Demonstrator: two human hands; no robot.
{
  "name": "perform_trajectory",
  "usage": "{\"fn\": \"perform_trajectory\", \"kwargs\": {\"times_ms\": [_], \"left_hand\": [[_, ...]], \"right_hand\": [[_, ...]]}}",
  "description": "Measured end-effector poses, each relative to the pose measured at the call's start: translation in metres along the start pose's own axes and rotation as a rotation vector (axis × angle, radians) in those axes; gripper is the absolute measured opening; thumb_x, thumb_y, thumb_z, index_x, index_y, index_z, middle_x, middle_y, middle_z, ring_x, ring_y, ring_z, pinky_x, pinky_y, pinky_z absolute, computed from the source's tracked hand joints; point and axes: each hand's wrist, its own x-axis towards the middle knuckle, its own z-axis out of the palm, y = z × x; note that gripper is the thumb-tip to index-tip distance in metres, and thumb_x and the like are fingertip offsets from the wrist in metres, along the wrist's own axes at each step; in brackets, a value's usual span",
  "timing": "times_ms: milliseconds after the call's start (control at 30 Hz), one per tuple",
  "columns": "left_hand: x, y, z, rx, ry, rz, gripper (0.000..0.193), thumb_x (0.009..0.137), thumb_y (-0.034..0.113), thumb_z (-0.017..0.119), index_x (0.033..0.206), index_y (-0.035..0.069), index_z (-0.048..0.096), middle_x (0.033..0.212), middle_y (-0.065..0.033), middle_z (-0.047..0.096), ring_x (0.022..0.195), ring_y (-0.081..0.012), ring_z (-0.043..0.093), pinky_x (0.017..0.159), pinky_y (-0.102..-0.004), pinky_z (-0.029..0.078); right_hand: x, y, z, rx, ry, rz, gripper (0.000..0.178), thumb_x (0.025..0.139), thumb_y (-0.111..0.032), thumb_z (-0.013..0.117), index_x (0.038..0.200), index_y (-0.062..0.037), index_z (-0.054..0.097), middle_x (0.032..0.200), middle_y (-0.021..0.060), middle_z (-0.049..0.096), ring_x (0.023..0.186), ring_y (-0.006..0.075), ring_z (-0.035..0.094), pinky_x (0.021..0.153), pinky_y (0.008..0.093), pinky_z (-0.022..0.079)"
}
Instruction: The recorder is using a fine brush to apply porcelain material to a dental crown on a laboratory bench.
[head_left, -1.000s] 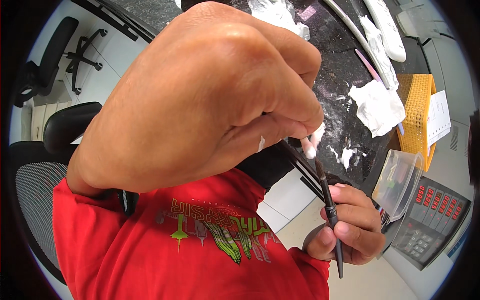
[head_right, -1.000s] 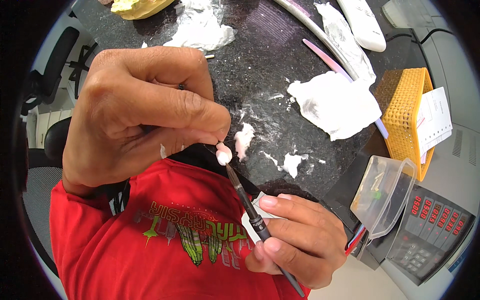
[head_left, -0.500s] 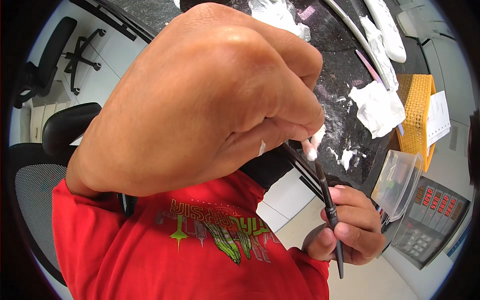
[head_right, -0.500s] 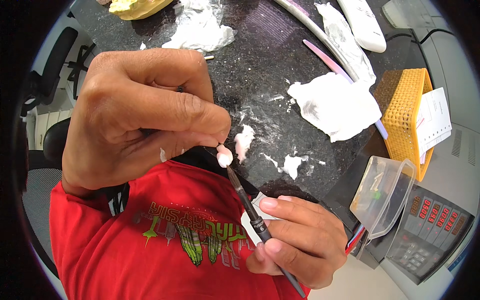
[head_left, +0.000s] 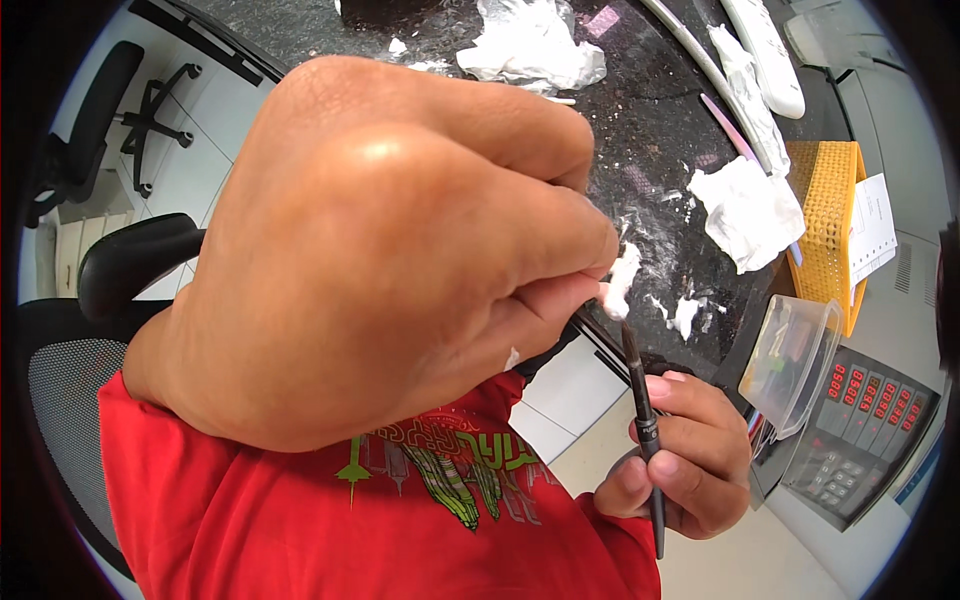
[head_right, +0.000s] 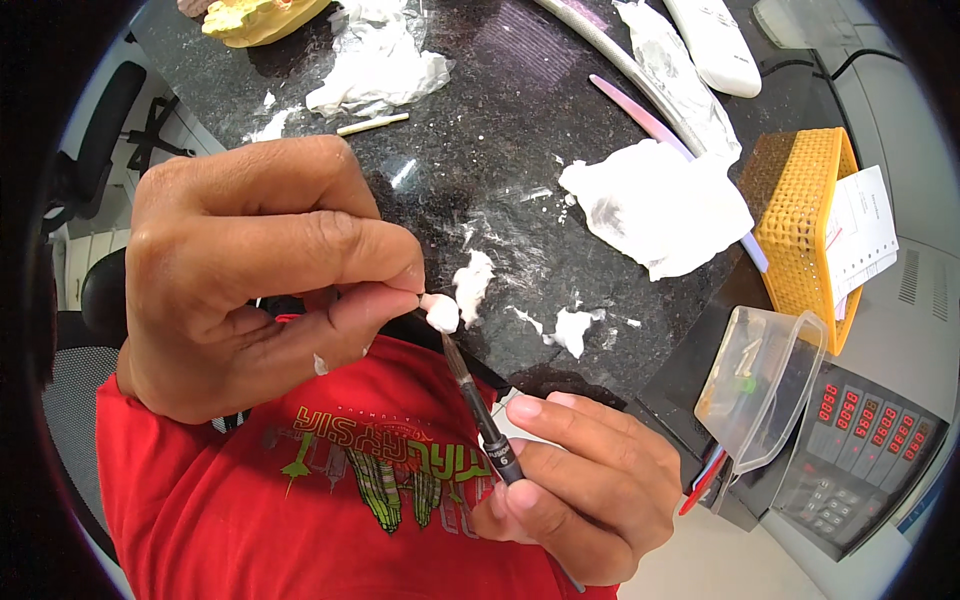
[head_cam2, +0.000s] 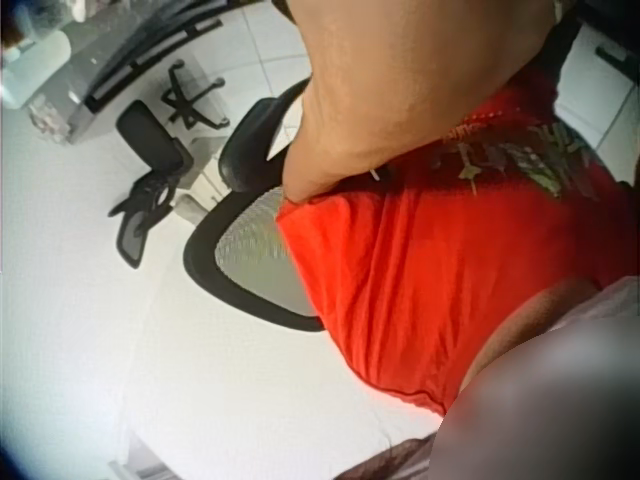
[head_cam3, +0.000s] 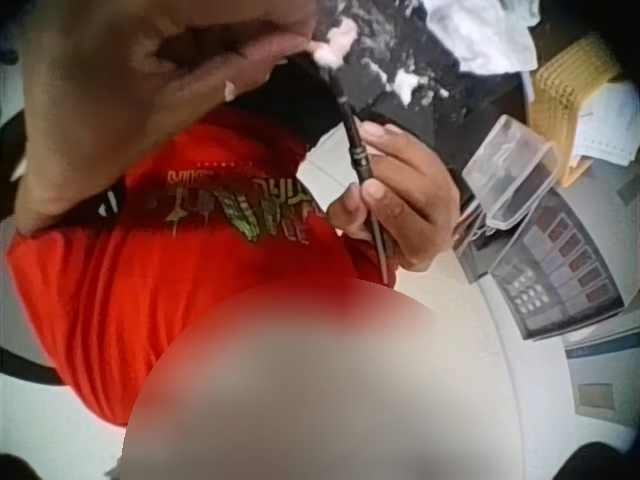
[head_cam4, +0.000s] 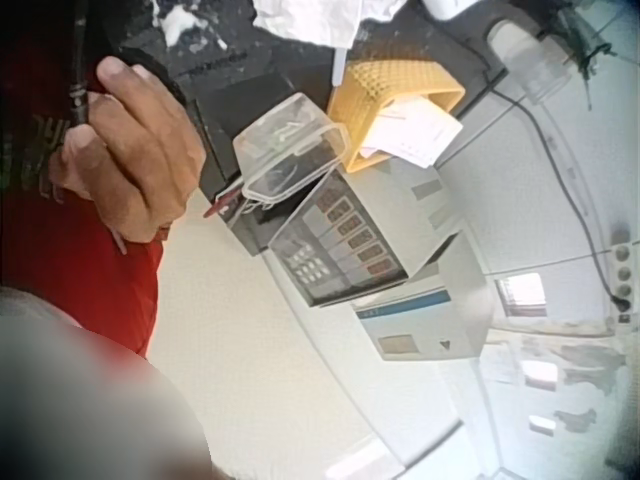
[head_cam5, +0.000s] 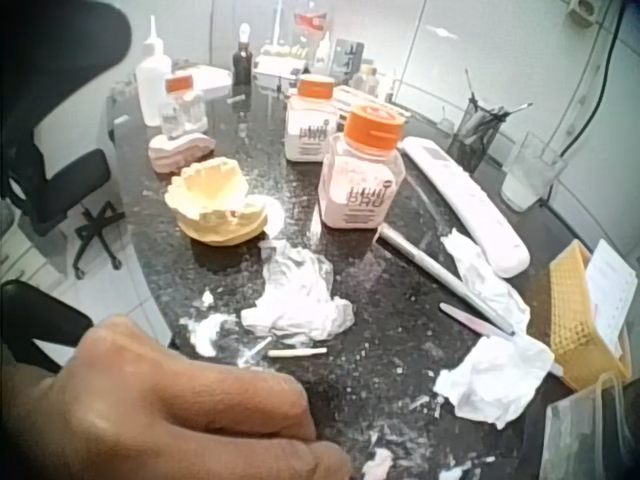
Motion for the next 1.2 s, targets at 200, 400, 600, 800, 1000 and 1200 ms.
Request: {"fn": "perform_trajectory", "kwargs": {"times_ms": [200,400,600,800,1000,1200], "left_hand": [[0.000,-0.004,-0.002,0.071,-0.038,-0.007,0.021,0.058,-0.007,0.074,0.076,0.001,0.069,0.064,-0.0038,0.055,0.047,-0.0075,0.053,0.040,-0.0204,0.038],[0.002,-0.008,-0.003,0.067,-0.043,0.012,0.020,0.058,-0.006,0.074,0.076,0.001,0.069,0.063,-0.0042,0.055,0.047,-0.0084,0.052,0.040,-0.0213,0.037],[0.001,-0.011,-0.006,0.064,-0.049,0.036,0.020,0.057,-0.005,0.074,0.075,0.002,0.068,0.063,-0.0046,0.054,0.047,-0.0095,0.052,0.040,-0.0224,0.036],[0.001,-0.013,-0.009,0.062,-0.051,0.044,0.019,0.057,-0.004,0.074,0.075,0.002,0.068,0.062,-0.0048,0.054,0.047,-0.0102,0.052,0.040,-0.0230,0.036],[0.001,-0.013,-0.010,0.063,-0.050,0.040,0.020,0.057,-0.003,0.074,0.075,0.002,0.068,0.062,-0.0048,0.054,0.048,-0.0106,0.052,0.041,-0.0230,0.036],[0.001,-0.012,-0.009,0.063,-0.047,0.037,0.020,0.057,-0.003,0.075,0.075,0.002,0.068,0.063,-0.0047,0.054,0.049,-0.0111,0.053,0.041,-0.0231,0.037]], "right_hand": [[-0.003,-0.006,-0.005,0.036,-0.109,0.053,0.028,0.081,-0.010,0.064,0.102,-0.0040,0.048,0.073,0.0091,0.058,0.075,0.0275,0.064,0.071,0.0417,0.055],[-0.001,-0.004,-0.004,0.046,-0.118,0.039,0.027,0.080,-0.010,0.064,0.101,-0.0037,0.049,0.073,0.0092,0.058,0.074,0.0274,0.064,0.070,0.0418,0.055],[-0.001,-0.003,-0.002,0.041,-0.110,0.009,0.027,0.080,-0.010,0.065,0.101,-0.0035,0.049,0.071,0.0091,0.058,0.073,0.0273,0.064,0.069,0.0417,0.055],[-0.002,-0.002,-0.002,0.044,-0.110,0.006,0.026,0.080,-0.011,0.065,0.100,-0.0034,0.050,0.071,0.0093,0.059,0.073,0.0275,0.064,0.069,0.0415,0.055],[-0.001,-0.002,0.000,0.044,-0.091,0.001,0.027,0.080,-0.011,0.065,0.100,-0.0033,0.050,0.072,0.0095,0.058,0.073,0.0276,0.064,0.069,0.0415,0.055],[0.001,-0.005,0.000,0.053,-0.107,0.026,0.028,0.080,-0.010,0.065,0.102,-0.0032,0.050,0.072,0.0096,0.058,0.073,0.0278,0.064,0.069,0.0419,0.055]]}}
